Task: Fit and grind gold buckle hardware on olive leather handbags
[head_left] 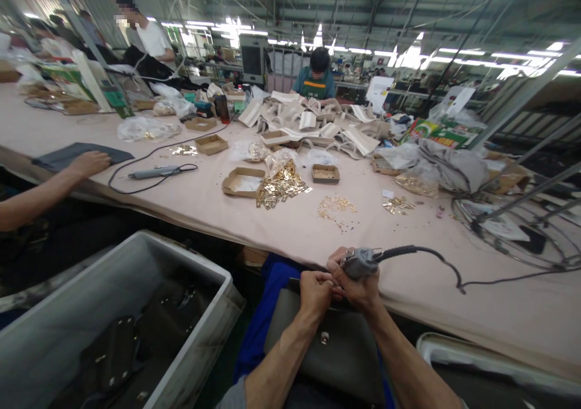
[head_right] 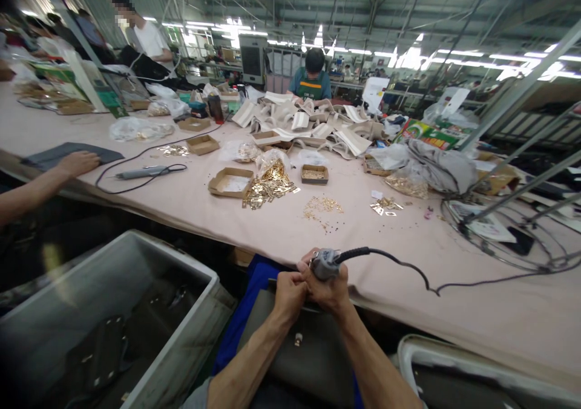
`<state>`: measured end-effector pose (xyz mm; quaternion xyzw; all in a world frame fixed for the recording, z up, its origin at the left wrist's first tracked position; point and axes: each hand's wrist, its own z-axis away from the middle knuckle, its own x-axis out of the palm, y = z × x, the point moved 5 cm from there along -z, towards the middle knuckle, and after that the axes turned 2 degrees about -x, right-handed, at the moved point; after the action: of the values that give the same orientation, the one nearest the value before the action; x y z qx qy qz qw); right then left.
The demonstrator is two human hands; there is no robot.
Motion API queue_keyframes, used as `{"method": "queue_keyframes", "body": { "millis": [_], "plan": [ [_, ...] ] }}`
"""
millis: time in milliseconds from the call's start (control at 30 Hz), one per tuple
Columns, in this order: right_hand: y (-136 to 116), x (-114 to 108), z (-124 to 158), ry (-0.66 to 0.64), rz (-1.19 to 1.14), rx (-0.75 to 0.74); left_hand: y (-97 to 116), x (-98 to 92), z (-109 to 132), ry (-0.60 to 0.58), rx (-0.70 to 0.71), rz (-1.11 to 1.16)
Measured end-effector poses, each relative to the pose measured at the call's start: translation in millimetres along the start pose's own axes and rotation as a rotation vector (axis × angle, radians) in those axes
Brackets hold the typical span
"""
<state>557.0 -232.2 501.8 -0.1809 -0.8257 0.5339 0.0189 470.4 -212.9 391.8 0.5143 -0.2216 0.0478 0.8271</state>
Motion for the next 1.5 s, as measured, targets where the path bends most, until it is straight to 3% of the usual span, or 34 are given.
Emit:
{"method": "queue_keyframes", "body": {
  "millis": [133,200,333,567,667,800,900,1033,1100,1167,1233,1333,1400,1500],
  "plan": [
    [-18,-7,-9,-0.087,-0.1,-0.039,3,0.5,3,-0.025,0.002,0.011],
    [-37,-22,-15,-0.03,-0.249,-0.072,0,-0.1,5,-0.031,-0.013,0.005],
    [-72,-72,-17,0.245,-0.468,-0.136,-5,-1.7,10,-0.043,-0.02,-0.026],
    [-88,-179,21,0.55,-0.398,-0.151,14,4.6,27,-0.068,0.092,-0.163],
    [-106,-231,39,0.638,-0.334,-0.183,35,34.3,58,-0.156,0.169,-0.229],
    [-154,-297,52,0.723,-0.285,-0.242,61,93.8,118,-0.3,0.294,-0.235],
    [-199,-340,61,0.777,-0.256,-0.317,60,142.8,160,-0.462,0.338,-0.18],
    [-257,-376,83,0.865,-0.198,-0.37,21,210.8,195,-0.711,0.294,-0.12],
    [-277,-383,93,0.885,-0.184,-0.379,-12,241.2,204,-0.935,0.162,-0.128],
    [-286,-384,102,0.89,-0.179,-0.385,-45,258.3,208,-1.168,0.024,-0.18],
    [-282,-384,108,0.898,-0.167,-0.367,-67,256.9,199,-1.249,-0.059,-0.246],
    [-257,-383,116,0.913,-0.141,-0.34,-76,225.5,158,-1.103,-0.072,-0.333],
    [-230,-383,118,0.931,-0.16,-0.303,-66,187.9,121,-0.954,-0.043,-0.36],
    [-183,-382,115,1.003,-0.242,-0.206,-44,103.7,68,-0.669,-0.026,-0.409]
  ]
}}
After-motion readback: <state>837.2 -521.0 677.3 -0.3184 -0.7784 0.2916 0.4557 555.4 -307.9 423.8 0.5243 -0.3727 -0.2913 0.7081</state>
